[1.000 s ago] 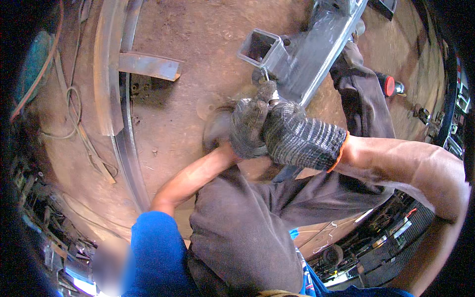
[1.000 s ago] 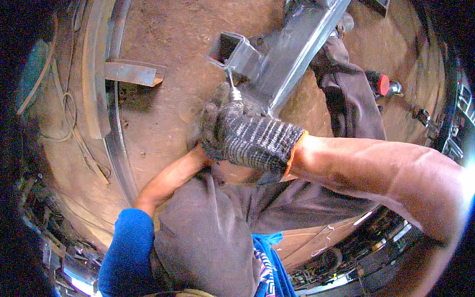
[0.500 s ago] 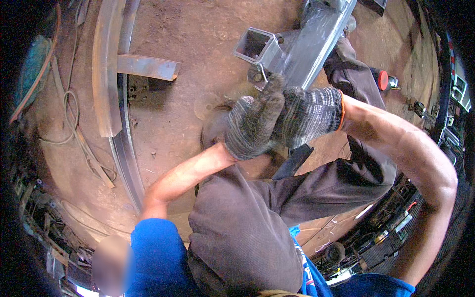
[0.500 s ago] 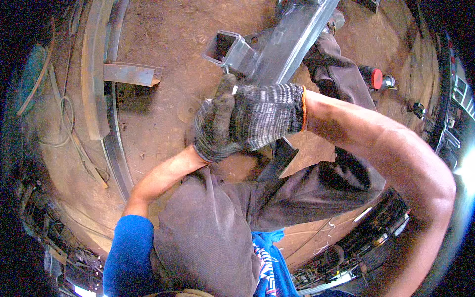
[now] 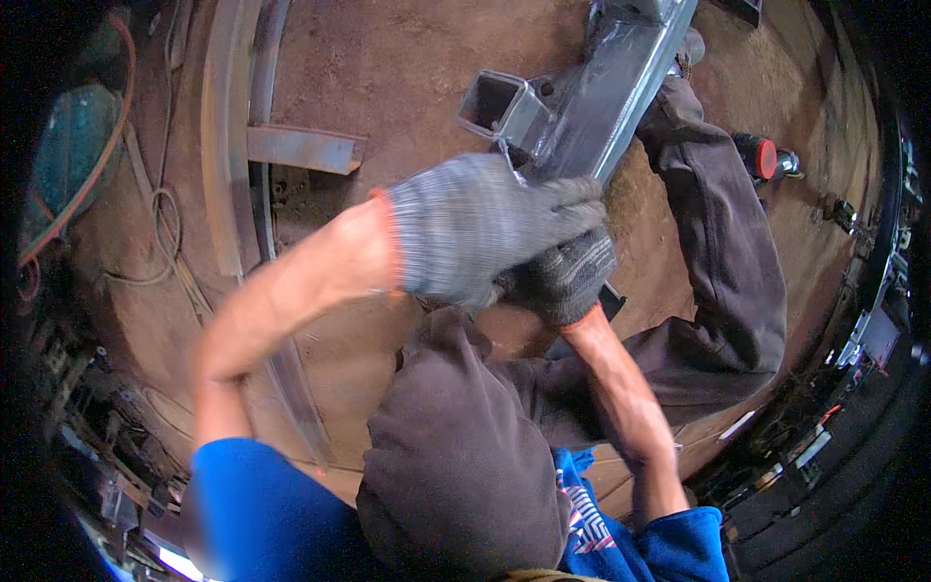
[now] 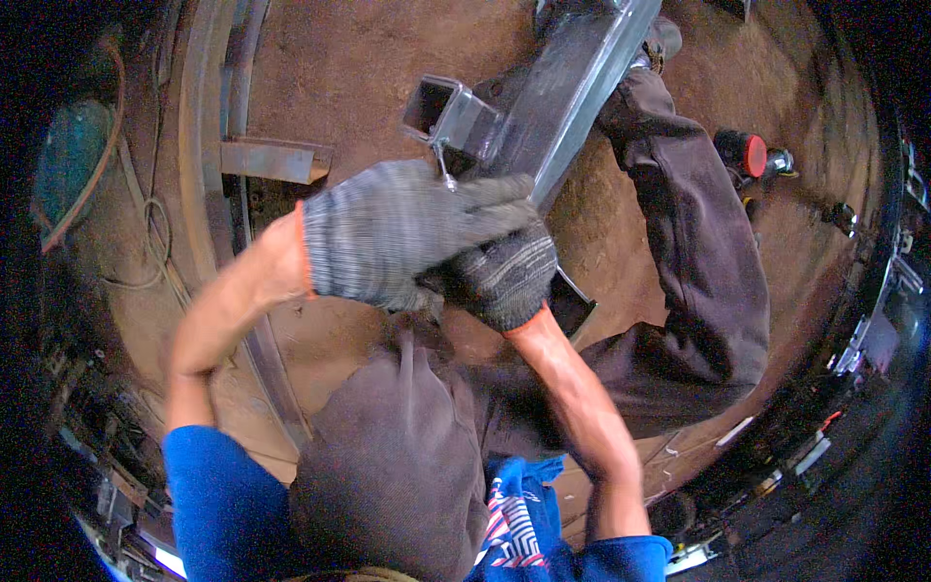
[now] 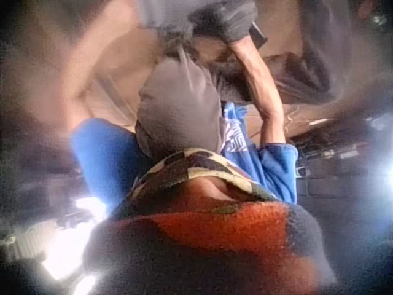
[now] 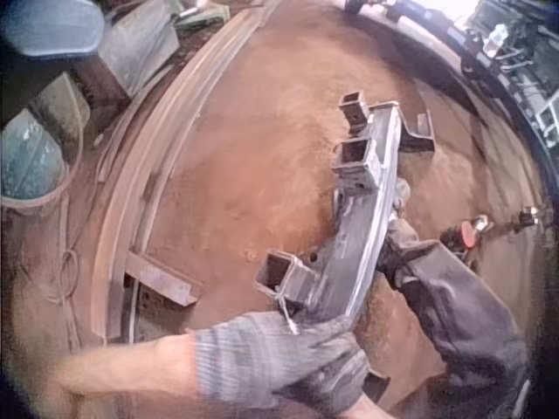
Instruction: The person is assembling a metal frame using a socket wrench. They are tightening bolts on the frame while sitting on the floor.
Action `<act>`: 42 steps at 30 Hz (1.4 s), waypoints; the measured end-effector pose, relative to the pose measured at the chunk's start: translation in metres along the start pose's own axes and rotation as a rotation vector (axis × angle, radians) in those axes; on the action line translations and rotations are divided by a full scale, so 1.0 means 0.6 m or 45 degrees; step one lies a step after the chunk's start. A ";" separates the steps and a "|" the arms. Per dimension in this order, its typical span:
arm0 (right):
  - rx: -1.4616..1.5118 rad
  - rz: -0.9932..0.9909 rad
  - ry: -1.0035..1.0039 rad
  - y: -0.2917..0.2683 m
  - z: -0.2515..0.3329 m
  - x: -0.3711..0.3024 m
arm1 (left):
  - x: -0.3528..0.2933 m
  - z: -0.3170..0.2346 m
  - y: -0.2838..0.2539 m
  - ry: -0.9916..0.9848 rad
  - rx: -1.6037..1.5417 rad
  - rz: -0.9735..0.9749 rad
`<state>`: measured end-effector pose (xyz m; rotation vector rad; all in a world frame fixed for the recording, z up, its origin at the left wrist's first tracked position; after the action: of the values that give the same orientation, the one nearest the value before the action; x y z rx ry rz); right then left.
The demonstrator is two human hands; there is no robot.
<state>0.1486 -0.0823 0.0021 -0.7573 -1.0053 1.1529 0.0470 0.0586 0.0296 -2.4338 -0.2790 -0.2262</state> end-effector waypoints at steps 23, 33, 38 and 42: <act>0.879 -0.753 1.646 0.085 0.132 -0.054 | 0.056 -0.028 0.016 0.269 0.433 0.019; -0.130 -0.231 -0.542 -0.081 0.015 0.009 | -0.126 0.053 0.055 -0.857 -0.793 -1.208; -0.050 0.601 -0.985 -0.061 0.006 0.094 | -0.168 0.058 0.137 -0.836 -0.847 -1.146; 0.065 0.964 -0.750 -0.045 -0.002 0.141 | -0.161 0.031 0.131 -0.868 -0.874 -1.141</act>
<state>0.1674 -0.0073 0.0461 -0.7985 -1.1941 2.1353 -0.0242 -0.0025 -0.0549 -2.7826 -1.8539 0.1807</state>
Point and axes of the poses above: each hand's wrist, its own x-axis towards the middle knuckle, its own y-axis out of the palm, z = x × y, the point moved 2 cm from there along x, towards the middle knuckle, and after that the axes turned 15 degrees about -z, right-handed, at the moved point
